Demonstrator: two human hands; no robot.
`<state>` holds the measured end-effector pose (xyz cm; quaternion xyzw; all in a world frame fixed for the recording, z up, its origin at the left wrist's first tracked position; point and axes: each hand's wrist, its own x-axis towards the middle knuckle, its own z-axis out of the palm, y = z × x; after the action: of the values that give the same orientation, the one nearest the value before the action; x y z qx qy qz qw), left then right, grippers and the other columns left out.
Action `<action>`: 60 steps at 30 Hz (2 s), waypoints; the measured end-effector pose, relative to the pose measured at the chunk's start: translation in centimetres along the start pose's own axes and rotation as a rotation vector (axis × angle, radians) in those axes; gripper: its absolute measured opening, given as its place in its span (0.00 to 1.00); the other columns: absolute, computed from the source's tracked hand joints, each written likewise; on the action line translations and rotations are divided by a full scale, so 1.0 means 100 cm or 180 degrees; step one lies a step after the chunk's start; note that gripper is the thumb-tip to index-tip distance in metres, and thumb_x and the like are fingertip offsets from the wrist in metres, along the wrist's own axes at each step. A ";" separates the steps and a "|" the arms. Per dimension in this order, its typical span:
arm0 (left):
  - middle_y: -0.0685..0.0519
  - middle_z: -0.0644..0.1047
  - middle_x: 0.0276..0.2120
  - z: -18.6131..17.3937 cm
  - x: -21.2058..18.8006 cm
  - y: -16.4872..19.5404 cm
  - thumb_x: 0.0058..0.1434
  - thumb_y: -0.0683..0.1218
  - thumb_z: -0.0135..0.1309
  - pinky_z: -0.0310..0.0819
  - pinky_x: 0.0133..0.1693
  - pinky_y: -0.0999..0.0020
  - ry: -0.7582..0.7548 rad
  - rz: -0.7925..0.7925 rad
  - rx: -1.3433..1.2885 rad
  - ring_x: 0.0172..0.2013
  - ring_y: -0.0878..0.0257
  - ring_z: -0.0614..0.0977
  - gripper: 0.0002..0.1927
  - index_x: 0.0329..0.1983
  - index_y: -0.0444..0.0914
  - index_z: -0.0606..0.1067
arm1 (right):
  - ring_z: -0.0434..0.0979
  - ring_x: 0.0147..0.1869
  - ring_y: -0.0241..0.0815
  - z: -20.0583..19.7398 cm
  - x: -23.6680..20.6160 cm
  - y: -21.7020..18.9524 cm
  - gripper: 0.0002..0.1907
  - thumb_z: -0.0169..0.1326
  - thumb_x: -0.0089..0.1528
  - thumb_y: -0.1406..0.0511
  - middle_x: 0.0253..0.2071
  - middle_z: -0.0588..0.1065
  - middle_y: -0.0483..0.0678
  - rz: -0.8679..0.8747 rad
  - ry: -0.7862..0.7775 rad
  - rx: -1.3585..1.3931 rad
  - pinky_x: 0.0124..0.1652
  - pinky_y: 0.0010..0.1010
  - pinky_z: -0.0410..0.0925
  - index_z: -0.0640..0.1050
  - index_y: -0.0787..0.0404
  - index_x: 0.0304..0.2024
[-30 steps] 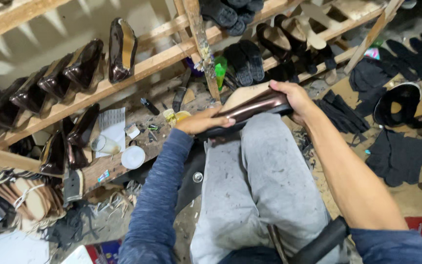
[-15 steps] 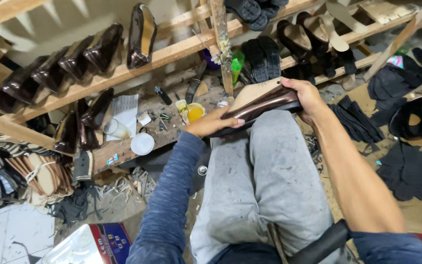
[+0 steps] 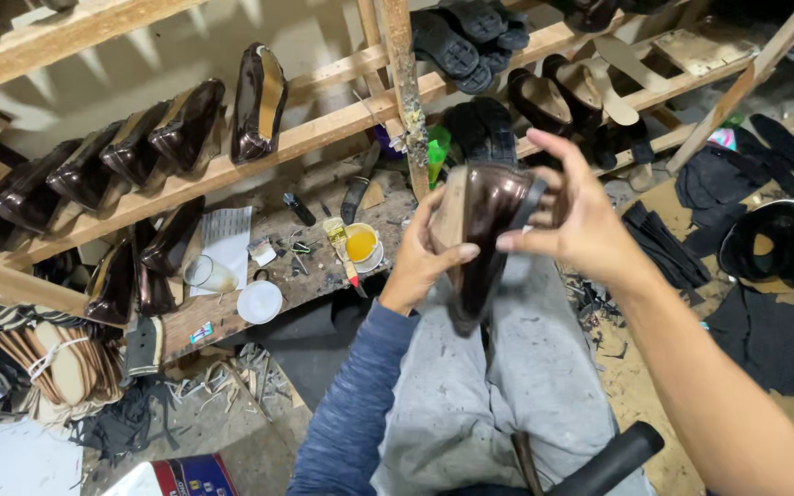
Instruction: The person uses a curved metal tool to press and shape the heel area of a brown high-heeled shoe, then removes the sole, applies a new rubber sole, and presses it into place. The person repeats the pressing and shaping steps on the shoe after the sole replacement.
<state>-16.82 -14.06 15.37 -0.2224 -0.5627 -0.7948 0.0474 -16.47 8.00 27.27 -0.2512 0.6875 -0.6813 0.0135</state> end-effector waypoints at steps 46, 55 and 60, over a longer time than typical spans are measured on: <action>0.49 0.81 0.38 0.035 -0.019 0.045 0.58 0.35 0.63 0.84 0.51 0.64 -0.0105 0.0410 0.1566 0.42 0.56 0.86 0.07 0.36 0.34 0.77 | 0.89 0.46 0.44 -0.061 -0.066 0.070 0.17 0.69 0.51 0.69 0.45 0.84 0.54 0.0313 -0.1165 -0.0364 0.43 0.30 0.79 0.85 0.60 0.44; 0.49 0.80 0.43 0.026 -0.029 0.050 0.59 0.38 0.61 0.84 0.53 0.64 0.0034 0.0220 0.1553 0.44 0.57 0.86 0.07 0.40 0.35 0.78 | 0.75 0.31 0.42 -0.013 -0.083 0.068 0.17 0.57 0.62 0.69 0.52 0.77 0.71 0.0714 -0.0199 0.1851 0.29 0.30 0.70 0.75 0.71 0.52; 0.48 0.81 0.47 0.030 -0.044 0.056 0.58 0.40 0.62 0.83 0.49 0.65 0.0089 0.0259 0.1761 0.46 0.56 0.85 0.09 0.42 0.37 0.81 | 0.69 0.25 0.42 0.015 -0.140 0.097 0.18 0.53 0.67 0.70 0.60 0.68 0.78 0.1177 0.0836 0.3444 0.23 0.33 0.64 0.70 0.76 0.57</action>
<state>-10.16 -14.11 19.31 -0.2125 -0.7481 -0.6114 0.1460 -6.92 11.19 13.46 0.0021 0.2702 -0.9471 0.1731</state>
